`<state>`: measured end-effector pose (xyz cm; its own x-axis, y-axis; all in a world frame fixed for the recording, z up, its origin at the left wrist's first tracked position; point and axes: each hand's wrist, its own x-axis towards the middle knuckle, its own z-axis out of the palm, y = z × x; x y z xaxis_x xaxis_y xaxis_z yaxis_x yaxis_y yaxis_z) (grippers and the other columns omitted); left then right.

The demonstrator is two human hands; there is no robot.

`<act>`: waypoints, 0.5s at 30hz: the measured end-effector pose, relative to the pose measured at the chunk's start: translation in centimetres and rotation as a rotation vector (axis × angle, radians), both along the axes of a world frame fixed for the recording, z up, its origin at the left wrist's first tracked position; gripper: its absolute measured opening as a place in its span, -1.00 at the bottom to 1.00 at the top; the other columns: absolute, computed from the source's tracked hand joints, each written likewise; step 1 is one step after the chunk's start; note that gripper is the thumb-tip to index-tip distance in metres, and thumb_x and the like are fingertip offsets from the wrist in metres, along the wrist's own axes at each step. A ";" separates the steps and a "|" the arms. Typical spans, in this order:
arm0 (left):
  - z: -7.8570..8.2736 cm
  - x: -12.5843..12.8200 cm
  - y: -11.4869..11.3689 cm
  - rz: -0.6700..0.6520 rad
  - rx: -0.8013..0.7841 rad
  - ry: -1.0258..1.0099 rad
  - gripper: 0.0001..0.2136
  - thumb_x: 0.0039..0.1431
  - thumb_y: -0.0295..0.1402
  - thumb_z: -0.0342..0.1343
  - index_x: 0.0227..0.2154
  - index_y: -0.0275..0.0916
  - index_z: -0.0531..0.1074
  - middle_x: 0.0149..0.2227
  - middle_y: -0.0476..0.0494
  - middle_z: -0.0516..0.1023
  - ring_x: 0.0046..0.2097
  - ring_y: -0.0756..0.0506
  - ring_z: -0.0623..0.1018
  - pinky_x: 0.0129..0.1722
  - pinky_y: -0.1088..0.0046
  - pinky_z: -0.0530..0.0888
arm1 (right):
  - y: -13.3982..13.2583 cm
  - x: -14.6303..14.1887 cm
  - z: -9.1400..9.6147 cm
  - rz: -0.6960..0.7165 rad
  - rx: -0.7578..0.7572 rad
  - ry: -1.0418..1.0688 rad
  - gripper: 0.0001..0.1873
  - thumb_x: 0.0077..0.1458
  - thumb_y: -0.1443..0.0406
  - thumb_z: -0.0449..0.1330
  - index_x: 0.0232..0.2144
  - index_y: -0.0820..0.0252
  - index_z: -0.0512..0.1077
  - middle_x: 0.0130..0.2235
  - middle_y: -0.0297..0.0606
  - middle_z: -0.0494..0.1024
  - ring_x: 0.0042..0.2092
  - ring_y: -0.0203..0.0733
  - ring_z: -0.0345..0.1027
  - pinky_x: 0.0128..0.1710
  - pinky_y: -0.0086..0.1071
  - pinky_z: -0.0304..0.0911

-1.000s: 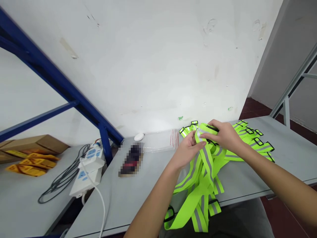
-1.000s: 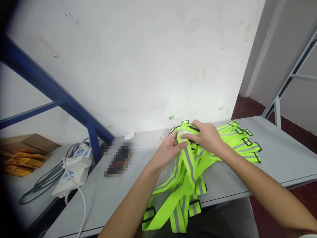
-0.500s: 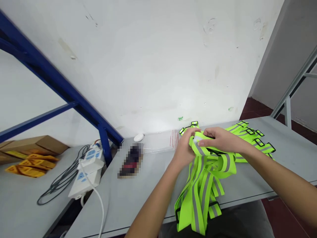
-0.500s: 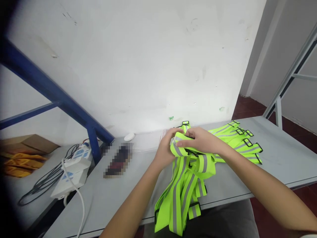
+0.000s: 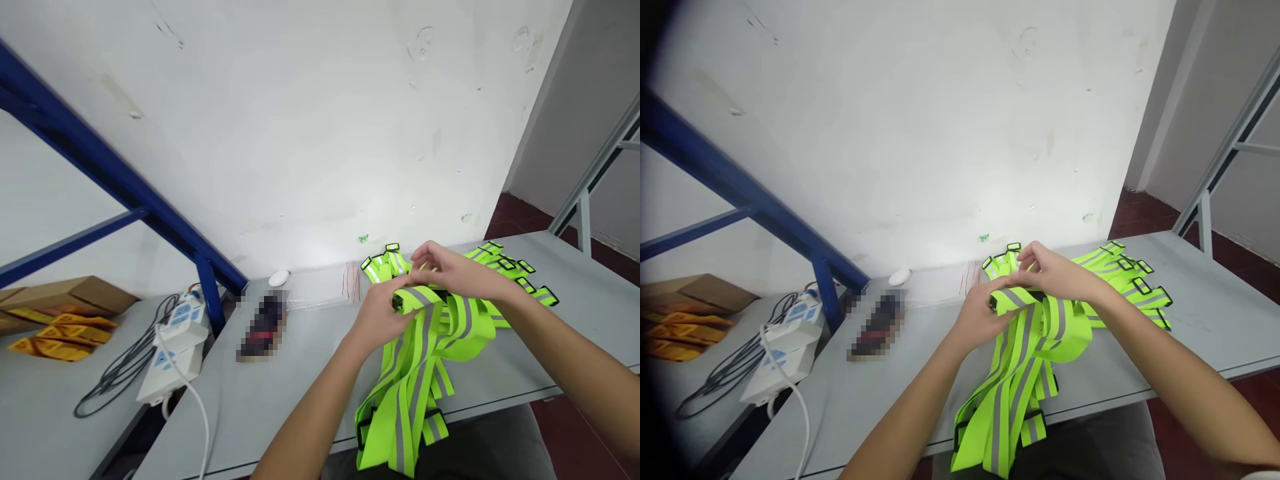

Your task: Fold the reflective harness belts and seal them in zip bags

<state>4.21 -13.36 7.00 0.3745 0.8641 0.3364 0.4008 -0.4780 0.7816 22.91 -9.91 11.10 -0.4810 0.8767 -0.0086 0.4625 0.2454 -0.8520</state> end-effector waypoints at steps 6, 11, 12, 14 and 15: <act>0.2 0.3 0.3 0.028 -0.313 -0.302 -0.68 0.01 -0.22 0.23 -0.19 -0.26 0.44 -0.23 -0.12 0.54 -0.19 -0.13 0.52 -0.22 0.40 0.45 | -2.4 0.1 0.1 -0.059 0.409 -0.352 -0.57 0.15 -0.05 0.09 -0.11 0.11 0.36 -0.22 -0.19 0.57 -0.28 -0.06 0.41 -0.39 -0.34 0.13; 0.8 0.0 0.1 -0.091 -0.525 -0.281 -0.61 0.03 -0.26 0.23 -0.13 -0.14 0.20 -0.46 0.12 0.30 -0.48 0.07 0.31 -0.48 0.56 0.28 | -2.4 -0.2 -0.7 -0.031 0.569 -0.652 -0.53 0.11 -0.09 0.10 -0.20 0.17 0.42 -0.43 -0.16 0.56 -0.42 0.00 0.40 -0.49 -0.35 -0.05; 0.9 -0.1 -0.1 -0.116 -0.532 -0.230 -0.60 0.04 -0.26 0.22 -0.12 -0.12 0.17 -0.48 0.15 0.24 -0.51 0.09 0.24 -0.51 0.58 0.23 | -2.3 -0.2 -0.8 -0.022 0.552 -0.648 -0.51 0.09 -0.10 0.12 -0.20 0.16 0.43 -0.46 -0.18 0.55 -0.43 -0.01 0.39 -0.50 -0.36 -0.06; 1.2 -0.2 -0.3 -0.153 -0.506 -0.148 -0.59 0.05 -0.27 0.21 -0.12 -0.11 0.12 -0.46 0.16 0.16 -0.51 0.10 0.17 -0.54 0.59 0.19 | -2.2 0.0 -0.8 0.005 0.488 -0.578 -0.47 0.03 -0.11 0.18 -0.11 0.13 0.43 -0.48 -0.23 0.53 -0.44 -0.06 0.37 -0.50 -0.38 -0.05; 1.3 -0.2 -0.4 -0.157 -0.479 -0.128 -0.57 0.04 -0.27 0.22 -0.12 -0.10 0.11 -0.44 0.14 0.15 -0.49 0.09 0.18 -0.53 0.58 0.19 | -2.2 0.1 -0.7 0.018 0.446 -0.526 -0.45 0.02 -0.10 0.20 -0.06 0.10 0.41 -0.49 -0.28 0.51 -0.47 -0.11 0.33 -0.50 -0.40 -0.05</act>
<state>3.96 -13.76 8.35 0.4934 0.8693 -0.0314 0.2396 -0.1012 0.9656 23.02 -12.08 10.38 -0.5264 0.8424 0.1150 0.7793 0.5321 -0.3311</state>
